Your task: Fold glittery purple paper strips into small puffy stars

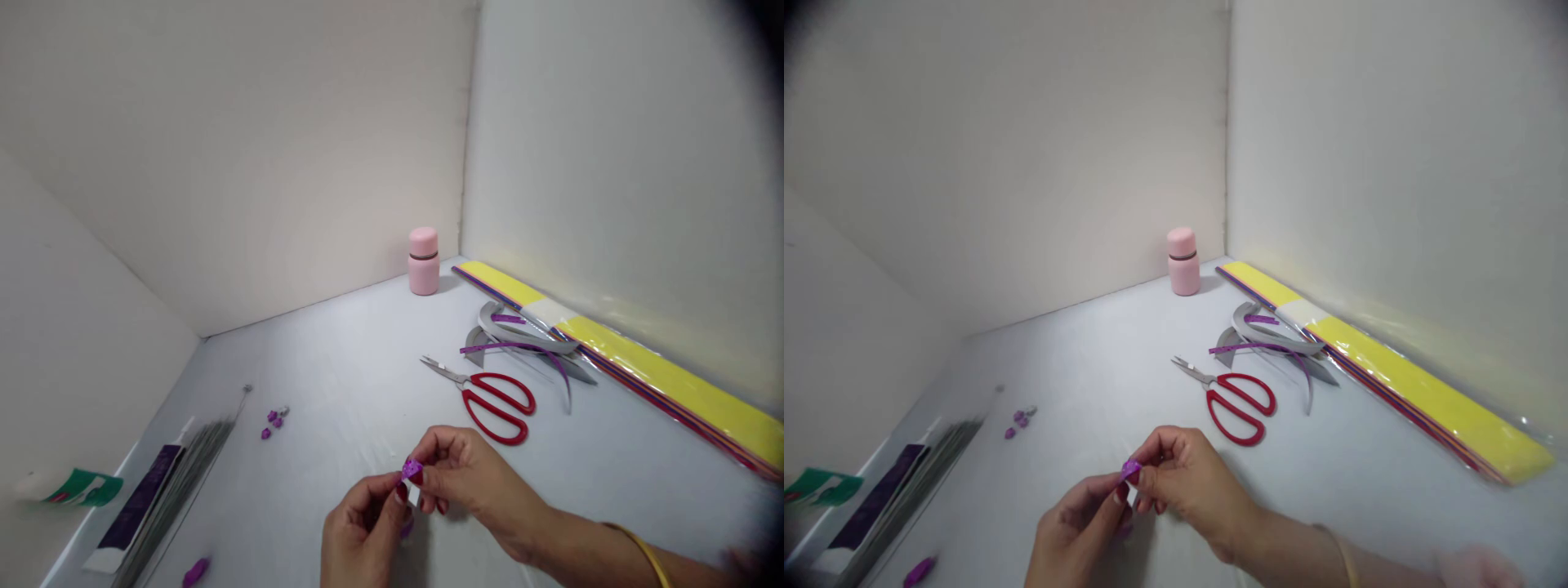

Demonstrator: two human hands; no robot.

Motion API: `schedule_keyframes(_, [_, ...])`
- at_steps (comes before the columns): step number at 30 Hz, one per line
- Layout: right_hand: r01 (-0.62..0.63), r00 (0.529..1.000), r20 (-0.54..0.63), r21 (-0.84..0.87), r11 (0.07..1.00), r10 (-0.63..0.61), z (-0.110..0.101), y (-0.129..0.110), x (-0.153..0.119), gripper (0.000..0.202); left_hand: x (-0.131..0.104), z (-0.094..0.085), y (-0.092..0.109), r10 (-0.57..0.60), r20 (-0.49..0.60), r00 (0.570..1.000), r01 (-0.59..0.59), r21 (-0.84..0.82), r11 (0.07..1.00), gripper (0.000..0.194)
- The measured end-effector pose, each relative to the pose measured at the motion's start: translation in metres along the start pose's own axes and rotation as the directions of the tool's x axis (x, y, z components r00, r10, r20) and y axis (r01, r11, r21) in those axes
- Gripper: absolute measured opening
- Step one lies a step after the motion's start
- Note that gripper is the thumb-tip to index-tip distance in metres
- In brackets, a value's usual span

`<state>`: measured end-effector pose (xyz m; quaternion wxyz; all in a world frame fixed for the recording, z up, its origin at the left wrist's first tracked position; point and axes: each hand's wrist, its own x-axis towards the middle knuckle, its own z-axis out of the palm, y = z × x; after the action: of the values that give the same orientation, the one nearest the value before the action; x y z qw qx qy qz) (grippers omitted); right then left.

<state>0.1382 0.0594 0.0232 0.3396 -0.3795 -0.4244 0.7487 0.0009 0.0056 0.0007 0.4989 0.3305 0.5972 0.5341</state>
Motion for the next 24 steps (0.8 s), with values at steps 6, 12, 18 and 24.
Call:
schedule_keyframes(6, [0.078,0.997,0.001,-0.006,0.997,-0.078,0.000,0.006,0.000,0.018,-0.001,0.007,0.000,-0.074,0.095,0.993,0.082,-0.086,0.993,0.036])
schedule_keyframes(12, [0.129,0.987,-0.079,-0.120,0.984,-0.139,0.002,0.009,0.003,0.004,-0.003,0.007,-0.002,-0.074,0.102,0.992,0.092,-0.183,0.979,0.039])
schedule_keyframes(18, [0.133,0.987,-0.069,-0.180,0.975,-0.148,0.005,0.013,0.002,0.003,-0.004,0.011,-0.005,-0.138,0.067,0.988,0.150,-0.237,0.960,0.031])
schedule_keyframes(24, [0.194,0.972,-0.050,-0.374,0.907,-0.228,0.001,0.012,0.002,0.007,-0.005,0.005,-0.009,0.150,-0.048,0.988,-0.149,0.017,0.989,0.031])
